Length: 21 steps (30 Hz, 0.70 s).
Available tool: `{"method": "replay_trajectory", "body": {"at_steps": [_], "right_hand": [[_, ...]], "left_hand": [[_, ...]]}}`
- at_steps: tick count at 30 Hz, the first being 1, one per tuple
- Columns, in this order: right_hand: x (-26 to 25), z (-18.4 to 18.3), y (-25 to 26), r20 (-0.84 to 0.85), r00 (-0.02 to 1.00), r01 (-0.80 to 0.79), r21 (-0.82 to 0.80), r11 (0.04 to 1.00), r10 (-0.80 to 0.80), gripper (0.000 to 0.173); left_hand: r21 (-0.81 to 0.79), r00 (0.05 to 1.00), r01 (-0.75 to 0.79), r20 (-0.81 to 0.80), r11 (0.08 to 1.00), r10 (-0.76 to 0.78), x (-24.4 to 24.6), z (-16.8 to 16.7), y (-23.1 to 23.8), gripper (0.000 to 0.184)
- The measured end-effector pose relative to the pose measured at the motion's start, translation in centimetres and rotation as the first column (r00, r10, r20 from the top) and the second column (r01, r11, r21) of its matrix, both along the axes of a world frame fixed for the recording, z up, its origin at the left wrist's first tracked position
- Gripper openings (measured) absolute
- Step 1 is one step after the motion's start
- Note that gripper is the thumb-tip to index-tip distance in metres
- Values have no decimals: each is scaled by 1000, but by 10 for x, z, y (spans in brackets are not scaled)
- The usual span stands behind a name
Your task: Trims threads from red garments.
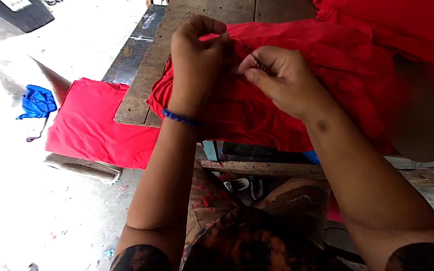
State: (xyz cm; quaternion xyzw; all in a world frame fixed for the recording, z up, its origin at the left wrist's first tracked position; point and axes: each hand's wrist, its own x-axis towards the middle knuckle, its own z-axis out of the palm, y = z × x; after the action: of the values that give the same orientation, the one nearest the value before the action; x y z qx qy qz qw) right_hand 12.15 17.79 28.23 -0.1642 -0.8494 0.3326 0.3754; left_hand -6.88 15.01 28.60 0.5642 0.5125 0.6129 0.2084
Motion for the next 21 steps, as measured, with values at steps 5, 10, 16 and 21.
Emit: {"method": "replay_trajectory", "body": {"at_steps": [5,10,16,21], "right_hand": [[-2,-2,9,-115,992,-72,-247,966,45,14],[0,-6,5,-173,980,-145,-259,955,102,14],[2,-8,-1,-180,978,-144,-191,971,109,16],[1,-11,-1,-191,977,-133,-181,974,98,15]], "left_hand": [[391,928,-59,-317,918,195,4,-50,-92,16],[280,777,-172,-551,944,305,23,-112,-118,27],[336,817,-200,-462,920,346,19,-97,-123,12],[289,675,-283,-617,915,404,24,-112,-119,36]]}}
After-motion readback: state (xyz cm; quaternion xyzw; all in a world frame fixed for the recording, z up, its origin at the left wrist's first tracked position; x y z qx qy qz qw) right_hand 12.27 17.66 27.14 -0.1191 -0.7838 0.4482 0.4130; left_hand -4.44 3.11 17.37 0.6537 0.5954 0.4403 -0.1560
